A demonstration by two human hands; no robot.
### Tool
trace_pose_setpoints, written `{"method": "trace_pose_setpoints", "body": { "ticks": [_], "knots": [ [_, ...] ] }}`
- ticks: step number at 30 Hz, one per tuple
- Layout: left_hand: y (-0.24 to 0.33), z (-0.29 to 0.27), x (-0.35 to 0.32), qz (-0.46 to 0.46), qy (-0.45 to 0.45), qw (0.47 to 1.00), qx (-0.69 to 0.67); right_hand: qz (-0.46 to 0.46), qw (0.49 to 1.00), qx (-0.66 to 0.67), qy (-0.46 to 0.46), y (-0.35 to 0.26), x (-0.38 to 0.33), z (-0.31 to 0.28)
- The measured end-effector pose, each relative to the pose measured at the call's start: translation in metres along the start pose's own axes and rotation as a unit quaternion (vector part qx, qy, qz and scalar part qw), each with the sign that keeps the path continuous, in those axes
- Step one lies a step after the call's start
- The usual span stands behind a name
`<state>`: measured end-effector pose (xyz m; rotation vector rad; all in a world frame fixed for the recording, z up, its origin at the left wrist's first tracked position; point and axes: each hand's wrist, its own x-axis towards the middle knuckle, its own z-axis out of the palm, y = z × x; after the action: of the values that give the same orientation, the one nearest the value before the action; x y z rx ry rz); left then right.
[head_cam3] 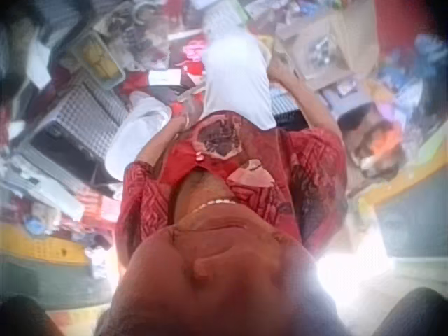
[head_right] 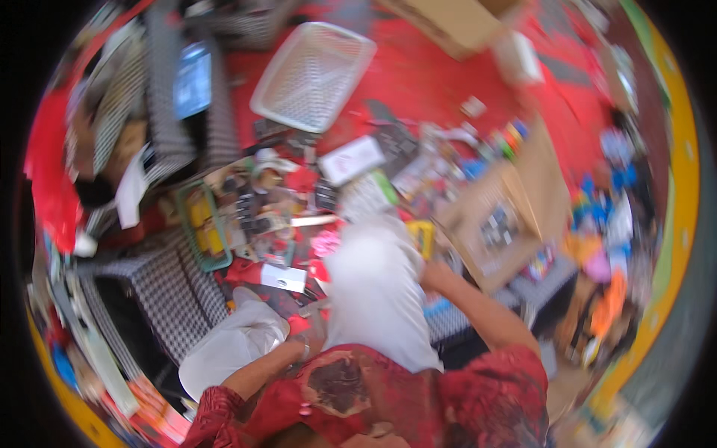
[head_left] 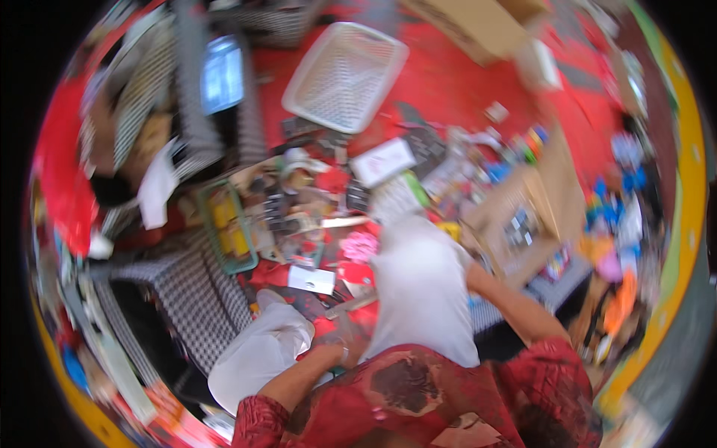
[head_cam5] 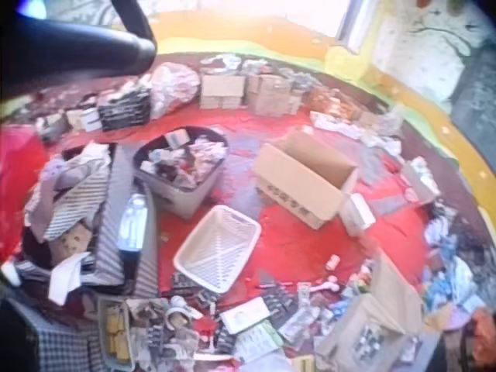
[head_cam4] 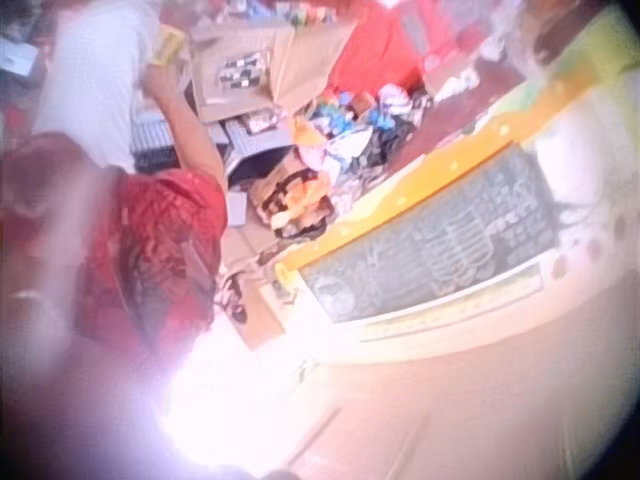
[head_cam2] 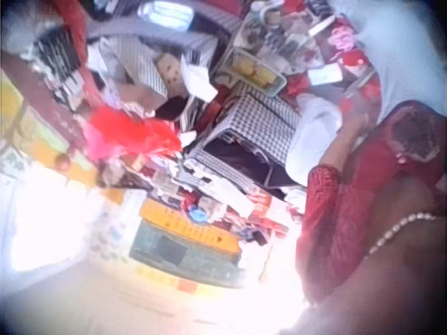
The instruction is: The person sits on the floor and wipes the surfaces of several small packaged items with a gray cloth. They handle a blue box, a yellow package, and multiple blister-packed items, wiping each one and placing them into a white basket.
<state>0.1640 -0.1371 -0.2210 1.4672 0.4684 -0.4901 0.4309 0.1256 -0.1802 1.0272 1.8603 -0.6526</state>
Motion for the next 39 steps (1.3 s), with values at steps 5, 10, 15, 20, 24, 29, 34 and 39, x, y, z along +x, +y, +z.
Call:
{"method": "trace_pose_setpoints", "body": {
  "ticks": [5, 10, 15, 20, 24, 29, 34, 39],
  "knots": [
    [0.006, -0.044, -0.030, -0.078, -0.078, 0.993, 0.039, -0.030, 0.981, 0.112, 0.156, 0.009, -0.027, 0.023],
    [0.013, -0.065, -0.085, -0.083, 0.368, 0.924, -0.066, 0.134, 0.867, 0.378, 0.295, 0.013, -0.040, 0.079],
    [0.034, -0.062, -0.178, -0.198, 0.586, 0.772, -0.146, 0.181, 0.776, 0.522, 0.306, 0.028, -0.039, 0.135],
    [0.093, -0.035, -0.222, -0.125, 0.638, 0.659, -0.379, 0.174, 0.725, 0.636, 0.199, 0.043, -0.043, 0.183],
    [0.143, -0.014, -0.216, -0.042, 0.660, 0.612, -0.434, 0.156, 0.684, 0.686, 0.195, 0.050, -0.034, 0.207],
    [0.182, 0.010, -0.219, 0.055, 0.701, 0.564, -0.433, 0.106, 0.795, 0.537, 0.261, 0.064, -0.036, 0.207],
    [0.202, 0.046, -0.248, 0.119, 0.761, 0.483, -0.416, 0.063, 0.846, 0.449, 0.281, 0.076, -0.046, 0.214],
    [0.211, 0.077, -0.271, 0.151, 0.795, 0.435, -0.395, 0.067, 0.871, 0.421, 0.242, 0.073, -0.042, 0.258]
  ]
}}
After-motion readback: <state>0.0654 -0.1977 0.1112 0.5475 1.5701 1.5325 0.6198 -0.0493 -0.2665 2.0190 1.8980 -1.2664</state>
